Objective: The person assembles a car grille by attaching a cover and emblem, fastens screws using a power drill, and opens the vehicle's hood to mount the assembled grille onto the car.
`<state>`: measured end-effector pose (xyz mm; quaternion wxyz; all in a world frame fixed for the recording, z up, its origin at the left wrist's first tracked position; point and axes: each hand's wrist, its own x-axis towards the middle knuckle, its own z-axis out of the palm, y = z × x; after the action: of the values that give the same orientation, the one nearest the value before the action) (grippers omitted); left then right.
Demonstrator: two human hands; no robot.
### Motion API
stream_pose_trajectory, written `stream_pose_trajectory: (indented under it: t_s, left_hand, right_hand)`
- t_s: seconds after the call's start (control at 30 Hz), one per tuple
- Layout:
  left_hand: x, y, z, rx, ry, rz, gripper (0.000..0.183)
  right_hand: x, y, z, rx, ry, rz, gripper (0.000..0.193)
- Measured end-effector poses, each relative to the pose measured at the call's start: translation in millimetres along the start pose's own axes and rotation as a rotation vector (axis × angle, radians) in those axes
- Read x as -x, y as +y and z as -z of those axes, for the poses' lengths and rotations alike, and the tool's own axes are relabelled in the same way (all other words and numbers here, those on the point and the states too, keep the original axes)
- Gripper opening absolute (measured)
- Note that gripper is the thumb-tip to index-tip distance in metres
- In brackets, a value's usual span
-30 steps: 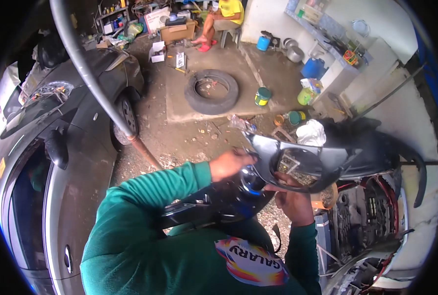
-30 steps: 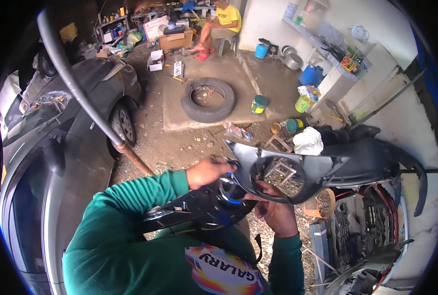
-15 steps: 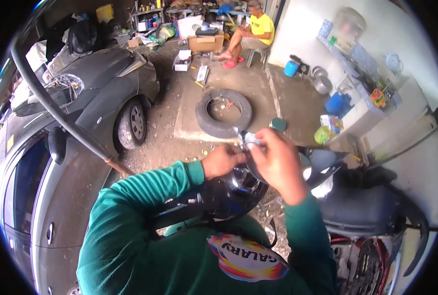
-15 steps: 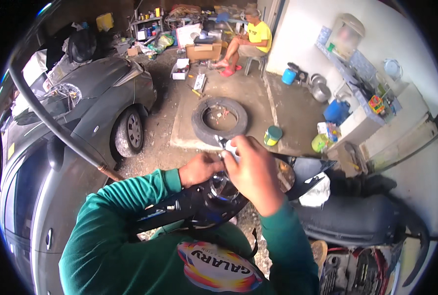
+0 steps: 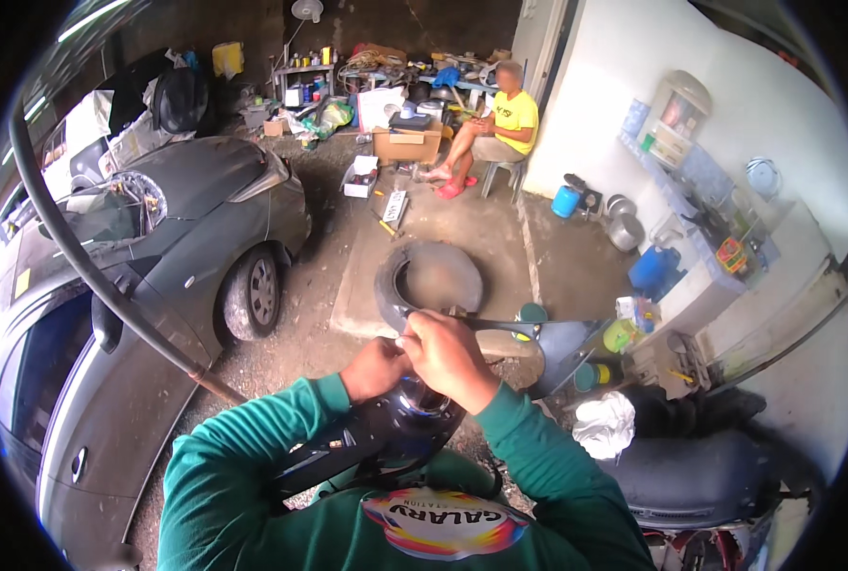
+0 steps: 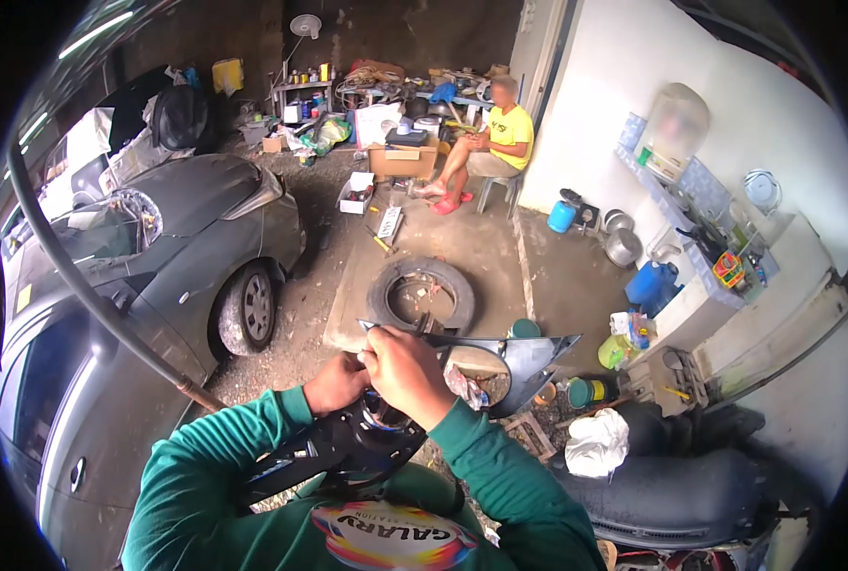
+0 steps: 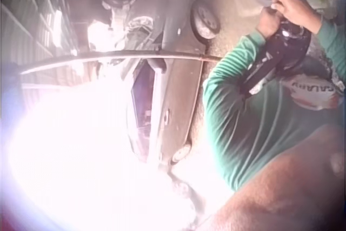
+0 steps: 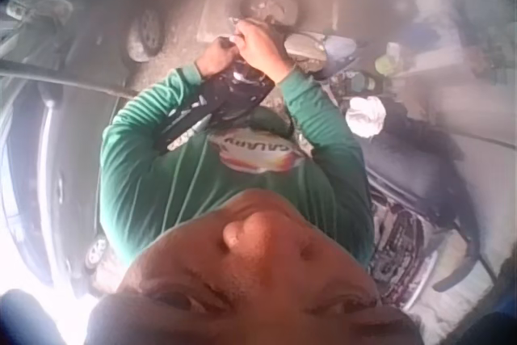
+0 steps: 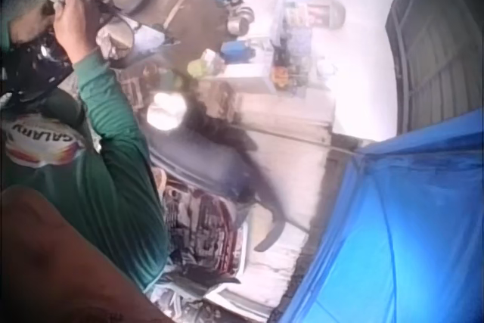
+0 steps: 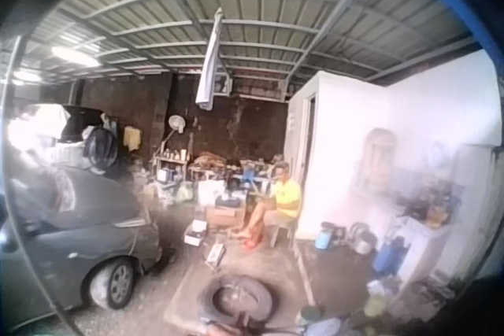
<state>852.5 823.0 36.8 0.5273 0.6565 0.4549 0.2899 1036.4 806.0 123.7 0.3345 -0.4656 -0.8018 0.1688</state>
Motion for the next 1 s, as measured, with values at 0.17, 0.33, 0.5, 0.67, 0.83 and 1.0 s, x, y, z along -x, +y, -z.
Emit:
stream_pose_trajectory:
  t_s: [0.17, 0.33, 0.5, 0.67, 0.83, 1.0]
  left_hand:
    - [0, -8, 20, 0.005, -0.018, 0.020, 0.025]
    - [4, -23, 35, 0.032, 0.101, -0.042, 0.026]
    - [8, -14, 41, 0.006, 0.067, -0.048, 0.024]
    - [4, -25, 39, 0.000, 0.033, -0.022, 0.022]
    - [-2, -39, 30, 0.035, 0.060, -0.105, 0.020]
    - [3, -25, 25, 0.023, -0.022, -0.016, 0.022]
  right_hand:
    - [-19, 0, -17, -0.006, -0.045, -0.012, 0.018]
    - [-31, -5, -31, -0.024, -0.036, -0.026, 0.025]
    - [-29, -3, -38, -0.015, -0.019, 0.048, 0.020]
    - [-27, -1, -34, -0.025, -0.011, 0.112, 0.019]
    - [-23, -7, -21, 0.007, -0.015, 0.034, 0.019]
    - [-11, 1, -20, 0.039, -0.043, 0.079, 0.024]
